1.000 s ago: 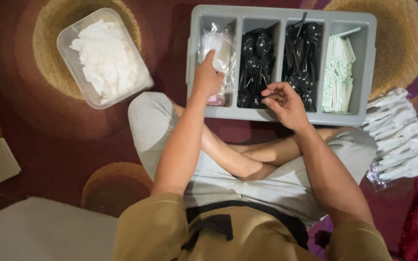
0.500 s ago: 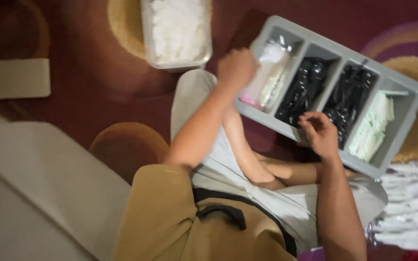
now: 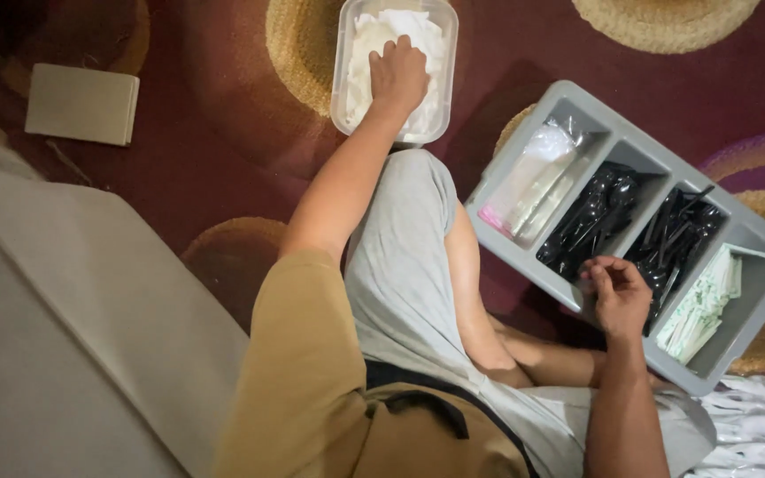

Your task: A person sitting on the floor wraps individual plastic forks and spoons in white napkins and organizes them into a grey sorting tray.

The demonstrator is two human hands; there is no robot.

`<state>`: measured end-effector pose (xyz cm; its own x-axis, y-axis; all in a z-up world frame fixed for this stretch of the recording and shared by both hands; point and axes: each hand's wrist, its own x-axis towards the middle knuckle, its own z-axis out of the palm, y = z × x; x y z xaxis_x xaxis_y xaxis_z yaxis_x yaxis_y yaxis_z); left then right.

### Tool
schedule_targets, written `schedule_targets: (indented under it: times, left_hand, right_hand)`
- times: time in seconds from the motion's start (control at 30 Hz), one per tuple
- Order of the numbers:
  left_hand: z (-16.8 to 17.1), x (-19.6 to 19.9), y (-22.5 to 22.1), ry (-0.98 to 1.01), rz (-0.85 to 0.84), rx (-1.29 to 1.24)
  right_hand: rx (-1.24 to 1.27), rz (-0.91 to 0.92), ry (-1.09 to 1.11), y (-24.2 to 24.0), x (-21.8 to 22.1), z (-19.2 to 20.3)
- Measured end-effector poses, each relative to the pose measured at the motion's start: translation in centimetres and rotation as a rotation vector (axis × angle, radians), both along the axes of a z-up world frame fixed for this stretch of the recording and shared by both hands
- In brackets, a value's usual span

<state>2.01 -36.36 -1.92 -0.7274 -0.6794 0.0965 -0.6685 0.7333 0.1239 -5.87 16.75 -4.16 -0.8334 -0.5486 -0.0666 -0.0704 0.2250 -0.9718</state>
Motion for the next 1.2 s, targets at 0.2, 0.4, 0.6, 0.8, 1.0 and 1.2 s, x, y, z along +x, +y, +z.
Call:
schedule_targets:
  times: [0.2,0.4,0.6,0.8,1.0,1.2]
  left_hand:
    - [1.4,1.3,-1.1,0.357,0.103,0.413]
    - [4.2,3.2,-4.4,0.994,0.105,0.484]
    - [8.6,2.3,5.7,1.107,-0.002,0.771]
    - [6.2,-2.0,29.3,1.180,-0.230,2.224]
    - [2.9,-2.2,35.7,0.980,-0.053,2.382]
    - [-0.9,-1.4,35.4,0.983,-0.030,2.327]
  right_hand:
    - [0.053,-0.051,-0.005,0.4,-0.3,-0.9]
    - [0.043,-0.064,-0.025,0.3,-0.1,-0.6]
    - [-0.072,-0.138,-0.234,-1.2,2.0,3.0]
    - [-0.881,0.395,-0.476,-2.9,6.0,5.0]
    - [-0.904,0.211,-0.189,-2.9,6.1,3.8]
    - [-0.952,0.167,-0.146,-2.1,3.9,-0.4]
